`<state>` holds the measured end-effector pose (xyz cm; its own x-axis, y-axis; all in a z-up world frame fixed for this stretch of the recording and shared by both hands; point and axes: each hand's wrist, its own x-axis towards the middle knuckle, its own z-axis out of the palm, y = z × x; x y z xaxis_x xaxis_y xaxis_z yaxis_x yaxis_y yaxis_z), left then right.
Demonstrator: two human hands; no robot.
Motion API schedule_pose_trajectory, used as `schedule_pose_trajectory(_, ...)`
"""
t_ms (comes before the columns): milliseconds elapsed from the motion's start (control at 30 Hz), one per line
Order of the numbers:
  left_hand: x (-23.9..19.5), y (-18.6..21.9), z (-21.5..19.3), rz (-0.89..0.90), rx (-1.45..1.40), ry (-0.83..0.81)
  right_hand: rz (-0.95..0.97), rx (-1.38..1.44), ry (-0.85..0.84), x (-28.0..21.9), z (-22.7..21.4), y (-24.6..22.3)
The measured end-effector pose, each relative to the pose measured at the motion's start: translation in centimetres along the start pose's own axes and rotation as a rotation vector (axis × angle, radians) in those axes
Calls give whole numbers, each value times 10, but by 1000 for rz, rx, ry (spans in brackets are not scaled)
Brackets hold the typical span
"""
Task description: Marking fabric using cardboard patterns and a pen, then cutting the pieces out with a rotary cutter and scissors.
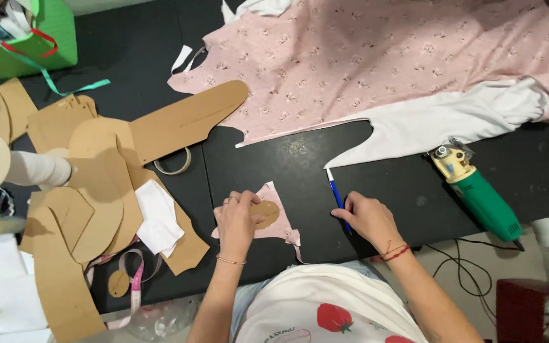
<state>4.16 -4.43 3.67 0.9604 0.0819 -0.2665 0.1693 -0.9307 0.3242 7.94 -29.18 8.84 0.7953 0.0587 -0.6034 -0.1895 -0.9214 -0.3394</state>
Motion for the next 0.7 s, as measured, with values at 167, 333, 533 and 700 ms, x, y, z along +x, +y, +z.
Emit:
schedule_pose_trajectory(167,-3,5,-15,-1,1,34,-39,127,119,-5,14,-4)
schedule_pose_trajectory(333,-24,2,-21,34,-195,134,-236,379,125,-9,33,-32)
schedule_pose_trajectory(533,-51,-13,-22,45,-441,338,-483,477,61,-1,64,-81)
schedule_pose_trajectory(700,-75,-49,-46,-103,-462,383,-475,446,182,25,78,-110)
